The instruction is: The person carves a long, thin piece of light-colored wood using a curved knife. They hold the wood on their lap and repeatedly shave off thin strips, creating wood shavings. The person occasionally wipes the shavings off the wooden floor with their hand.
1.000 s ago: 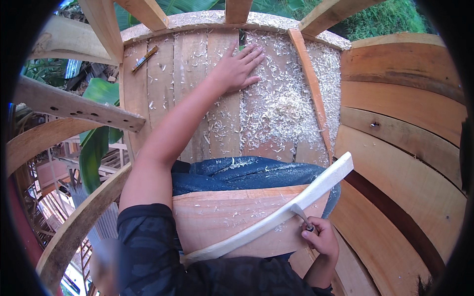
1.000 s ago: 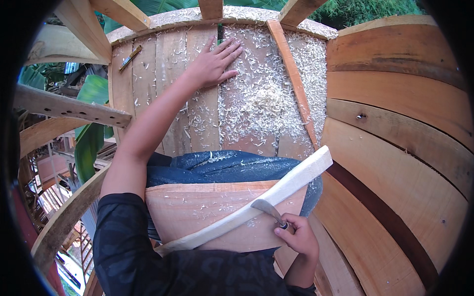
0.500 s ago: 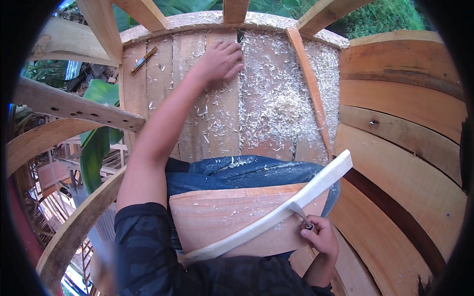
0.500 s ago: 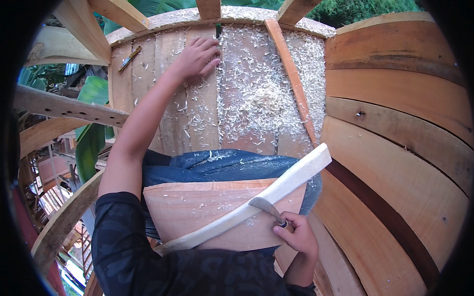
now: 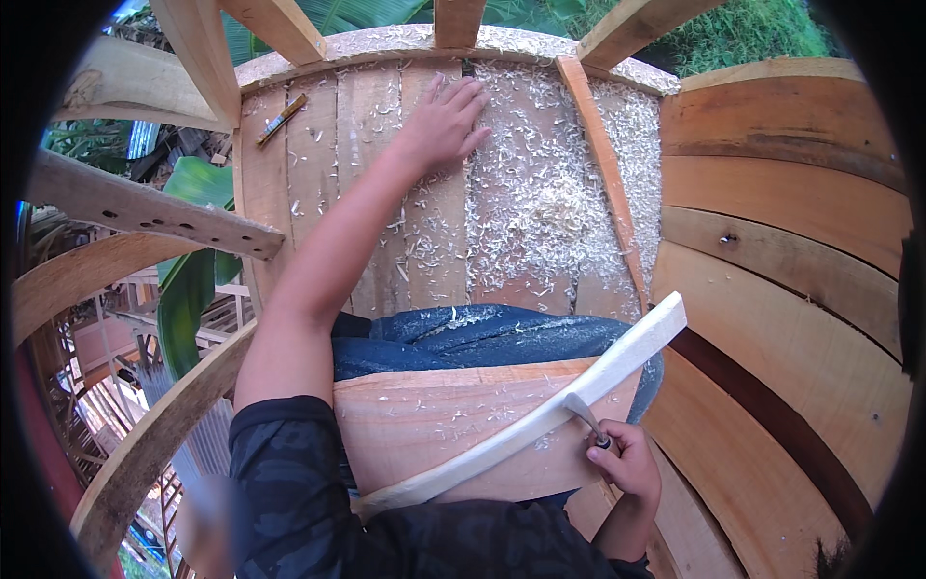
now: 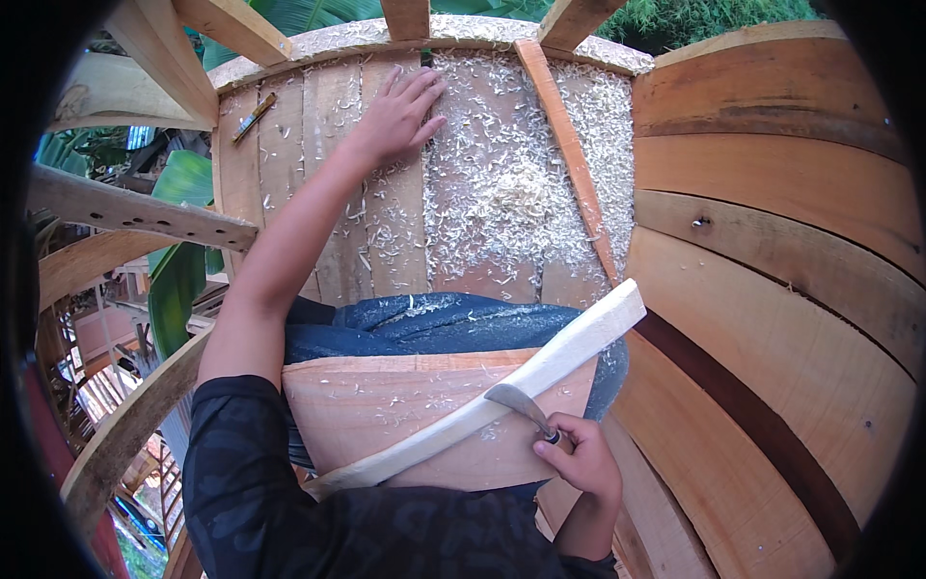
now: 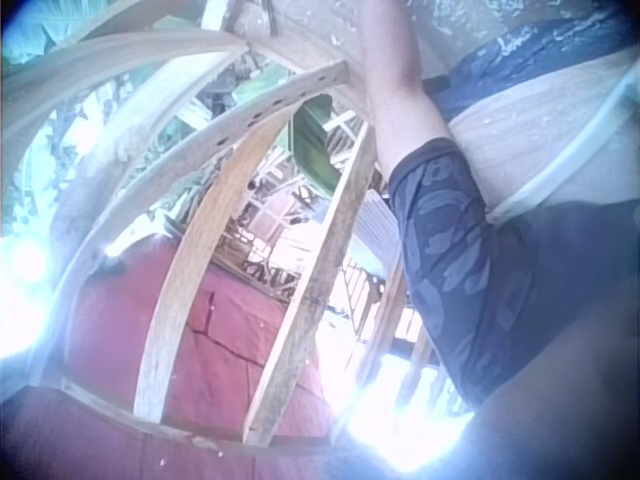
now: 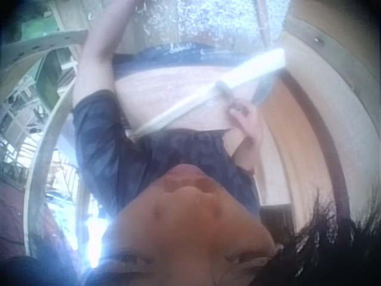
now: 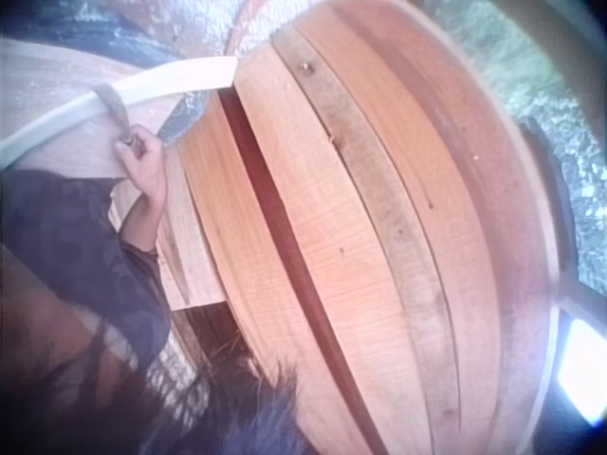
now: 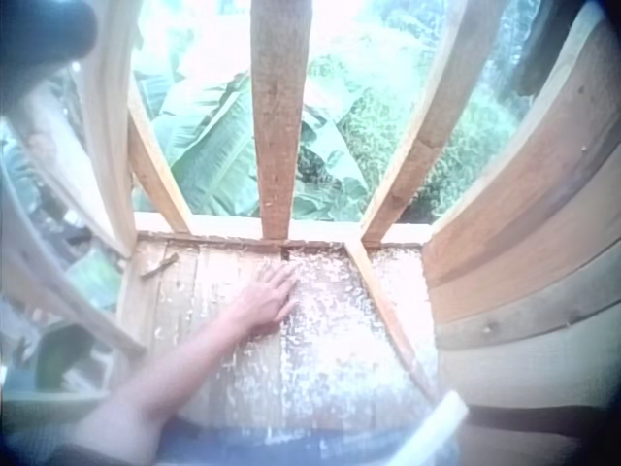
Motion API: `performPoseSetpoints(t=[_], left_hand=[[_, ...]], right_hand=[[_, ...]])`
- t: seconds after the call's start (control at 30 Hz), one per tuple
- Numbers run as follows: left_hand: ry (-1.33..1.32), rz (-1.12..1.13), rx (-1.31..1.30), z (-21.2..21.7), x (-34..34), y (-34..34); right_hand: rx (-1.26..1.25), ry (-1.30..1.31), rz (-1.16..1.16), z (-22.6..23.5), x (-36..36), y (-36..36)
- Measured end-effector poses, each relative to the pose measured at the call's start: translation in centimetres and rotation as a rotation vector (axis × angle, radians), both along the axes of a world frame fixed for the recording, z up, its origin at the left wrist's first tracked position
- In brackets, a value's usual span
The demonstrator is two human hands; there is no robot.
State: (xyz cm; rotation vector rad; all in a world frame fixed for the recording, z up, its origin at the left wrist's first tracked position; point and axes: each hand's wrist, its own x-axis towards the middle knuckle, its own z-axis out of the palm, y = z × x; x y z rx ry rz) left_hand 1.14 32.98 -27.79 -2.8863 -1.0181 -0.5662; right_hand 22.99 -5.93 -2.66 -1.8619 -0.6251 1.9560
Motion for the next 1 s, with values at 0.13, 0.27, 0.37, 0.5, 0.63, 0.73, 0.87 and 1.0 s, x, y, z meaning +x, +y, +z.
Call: performPoseSetpoints(t=[0.13, 0.27, 0.37, 0.5, 0.63, 0.73, 0.87, 1.0], left_hand=[[0.103, 0.075, -0.027, 1.2, 0.1, 0.5], [0.397, 0.168, -0.116, 3.1, 0.6, 0.0], [0.253, 0.14, -0.058, 2.4, 0.9, -0.3], [0.119, -0.066, -0.046, 1.5, 1.9, -0.1], [0.413, 0.029, -0.071, 2.9, 3.7, 1.1], [0.545, 0.201, -0.03, 4.3, 5.2, 0.5], [0.286, -0.152, 0.007, 0.9, 6.0, 0.3], [0.492, 0.127, -0.134, 3.2, 8.2, -0.7]], right_hand=[[0.005, -0.005, -0.004, -0.2, 0.1, -0.3], [0.003, -0.003, -0.012, -0.3, 0.1, -0.5], [0.013, -0.004, -0.002, -0.1, 0.1, -0.3], [-0.011, 0.006, 0.009, 0.0, 0.1, 0.1], [-0.077, 0.011, -0.009, 0.3, 0.4, 0.0], [0.001, -0.014, 0.015, 0.1, 0.1, 0.0], [-0.004, -0.003, 0.04, 0.1, 0.2, 0.7], [0.004, -0.033, 0.046, -0.1, 0.3, -0.2]])
